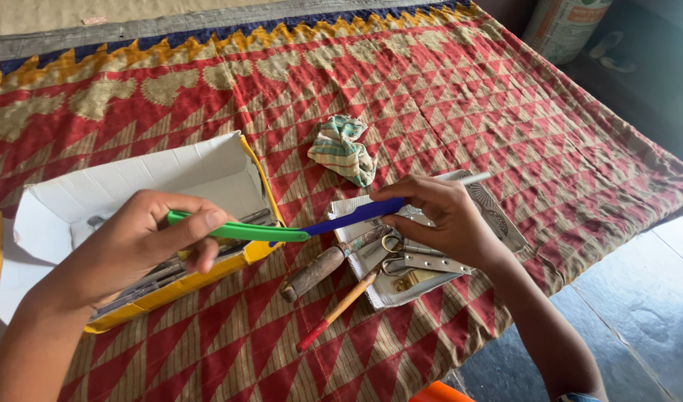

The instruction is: The person removes various tools and hardware from a yellow cardboard box and places them onto a metal tray. The person then uses a cloth to wipe the inside and outside of the box.

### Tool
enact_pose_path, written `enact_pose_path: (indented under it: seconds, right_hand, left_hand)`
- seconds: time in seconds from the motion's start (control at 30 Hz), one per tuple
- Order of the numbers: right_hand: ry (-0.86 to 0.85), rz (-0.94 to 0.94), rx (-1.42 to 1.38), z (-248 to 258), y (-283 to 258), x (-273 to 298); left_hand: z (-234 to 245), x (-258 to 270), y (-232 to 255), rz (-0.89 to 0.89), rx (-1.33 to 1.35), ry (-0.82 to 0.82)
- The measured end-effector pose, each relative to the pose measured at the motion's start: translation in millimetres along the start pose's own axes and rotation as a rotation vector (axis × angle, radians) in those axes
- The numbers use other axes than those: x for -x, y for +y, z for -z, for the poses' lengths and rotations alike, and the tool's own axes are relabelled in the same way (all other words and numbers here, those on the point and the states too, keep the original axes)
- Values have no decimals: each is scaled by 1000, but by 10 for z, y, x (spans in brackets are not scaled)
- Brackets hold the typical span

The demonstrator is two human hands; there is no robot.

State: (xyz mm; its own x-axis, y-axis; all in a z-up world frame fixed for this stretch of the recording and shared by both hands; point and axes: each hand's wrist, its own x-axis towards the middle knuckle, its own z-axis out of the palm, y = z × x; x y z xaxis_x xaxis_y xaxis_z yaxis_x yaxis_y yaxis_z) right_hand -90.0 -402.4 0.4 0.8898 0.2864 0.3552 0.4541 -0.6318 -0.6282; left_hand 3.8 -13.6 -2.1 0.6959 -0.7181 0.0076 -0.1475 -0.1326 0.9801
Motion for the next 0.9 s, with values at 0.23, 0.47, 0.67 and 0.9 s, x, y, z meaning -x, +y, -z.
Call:
enact_pose_path:
  seconds: [0.23, 0.47, 0.67, 0.9]
  right_hand:
    - [-94, 141, -889, 86, 226, 33]
    - [282, -55, -946, -389, 344, 5]
    - [439, -120, -1069, -503, 292, -92]
    - [574, -112, -911, -460, 324, -256]
  left_hand:
    - [-170, -247, -140, -114, 192, -46]
    - [-722, -696, -279, -166, 415, -12]
    - [-1106, -885, -344, -247, 495, 151]
    - [-1468, -1066, -389, -271, 411, 217]
